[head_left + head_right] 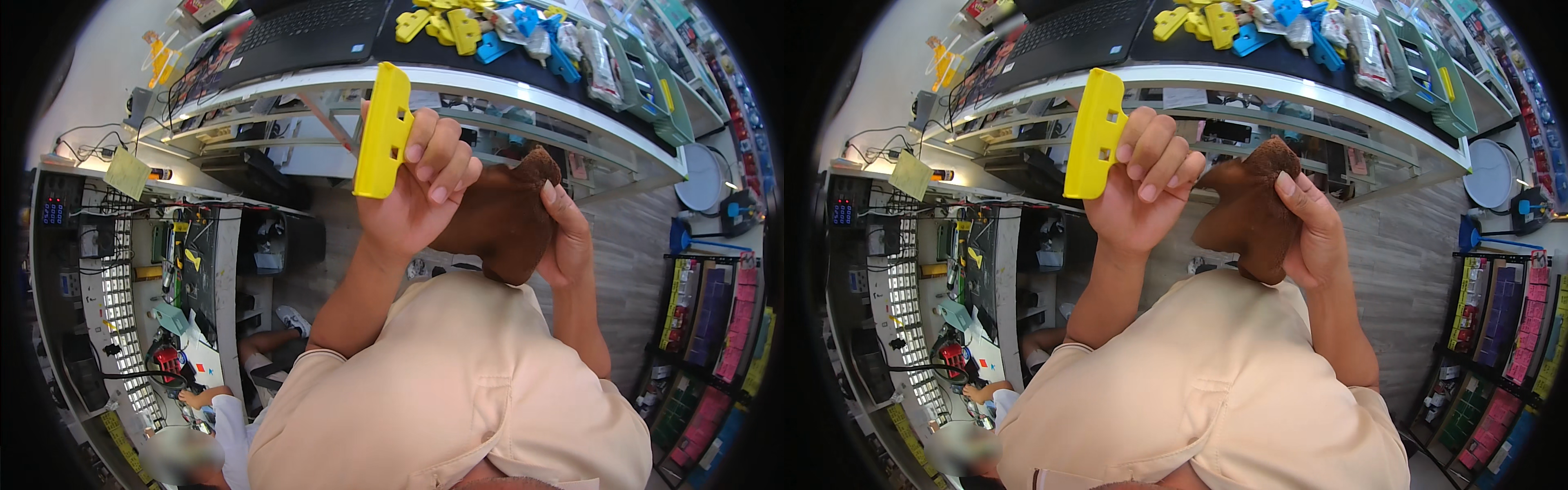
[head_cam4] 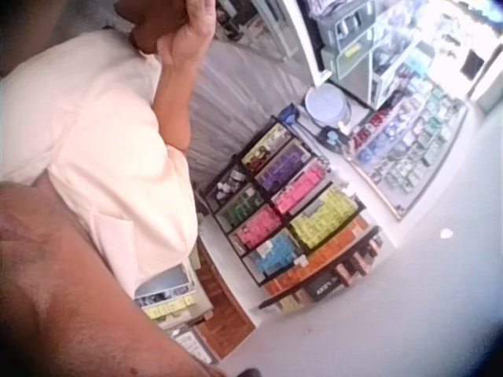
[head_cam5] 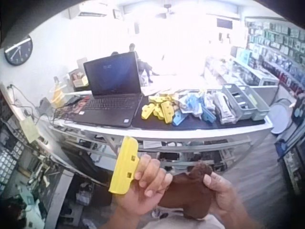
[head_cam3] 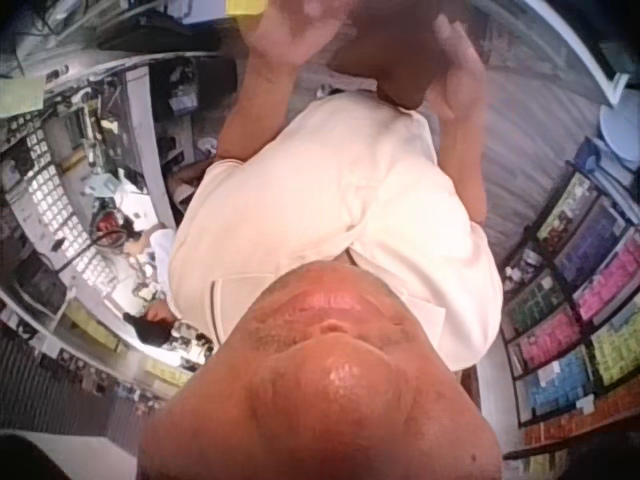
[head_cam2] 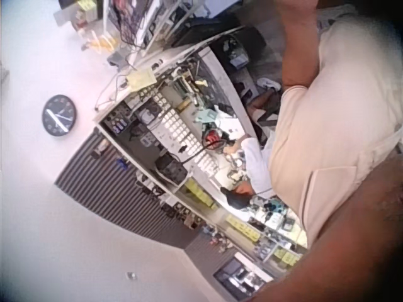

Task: The person repeatedly rubs a yellow plastic part with a brown cloth, rotating it to clean multiple surfaces. They place the part on a counter, then pick up a smartphone and a black remote, placing them on a shelf before returning to the counter.

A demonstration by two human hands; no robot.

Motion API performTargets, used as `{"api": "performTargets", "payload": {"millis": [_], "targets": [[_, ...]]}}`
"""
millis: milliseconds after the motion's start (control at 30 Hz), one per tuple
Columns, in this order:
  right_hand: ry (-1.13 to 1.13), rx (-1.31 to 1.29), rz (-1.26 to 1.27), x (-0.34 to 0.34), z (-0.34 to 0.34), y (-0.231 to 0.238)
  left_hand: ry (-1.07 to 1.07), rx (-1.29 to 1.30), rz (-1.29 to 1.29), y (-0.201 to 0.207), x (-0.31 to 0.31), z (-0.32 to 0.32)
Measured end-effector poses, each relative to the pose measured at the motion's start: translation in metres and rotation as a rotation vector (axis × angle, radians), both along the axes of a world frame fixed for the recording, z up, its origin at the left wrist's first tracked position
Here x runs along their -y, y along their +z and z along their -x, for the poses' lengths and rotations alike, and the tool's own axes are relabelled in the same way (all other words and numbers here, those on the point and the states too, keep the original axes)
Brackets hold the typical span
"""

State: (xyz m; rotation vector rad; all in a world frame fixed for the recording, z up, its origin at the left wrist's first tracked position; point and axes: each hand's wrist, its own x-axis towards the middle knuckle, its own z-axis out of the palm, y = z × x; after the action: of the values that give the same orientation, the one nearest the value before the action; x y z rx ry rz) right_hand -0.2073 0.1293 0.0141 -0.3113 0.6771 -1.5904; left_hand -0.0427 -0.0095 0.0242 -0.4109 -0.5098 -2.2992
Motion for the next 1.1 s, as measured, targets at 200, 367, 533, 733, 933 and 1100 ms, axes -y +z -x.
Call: {"api": "performTargets", "payload": {"millis": [200,367,533,733,933,1100], "targets": [[-0.145,-0.068,0.142,-0.031,0.075,0.015,-0.09,-0.052,-0.124,0.008,-0.044,0.092],[-0.215,-0.187,0.279,-0.045,0.12,0.041,-0.027,0.109,-0.036,0.012,-0.082,0.158],[-0.255,-0.433,0.262,-0.058,0.154,0.06,0.505,0.629,0.373,0.015,-0.115,0.201],[-0.56,-0.81,0.399,-0.048,0.182,0.041,1.013,0.824,0.787,0.01,-0.13,0.243],[-0.689,-0.993,0.357,-0.057,0.203,0.028,0.92,0.848,0.686,0.016,-0.144,0.263],[-0.495,-0.565,0.334,-0.048,0.205,0.049,1.003,0.945,0.846,0.015,-0.146,0.268]]}}
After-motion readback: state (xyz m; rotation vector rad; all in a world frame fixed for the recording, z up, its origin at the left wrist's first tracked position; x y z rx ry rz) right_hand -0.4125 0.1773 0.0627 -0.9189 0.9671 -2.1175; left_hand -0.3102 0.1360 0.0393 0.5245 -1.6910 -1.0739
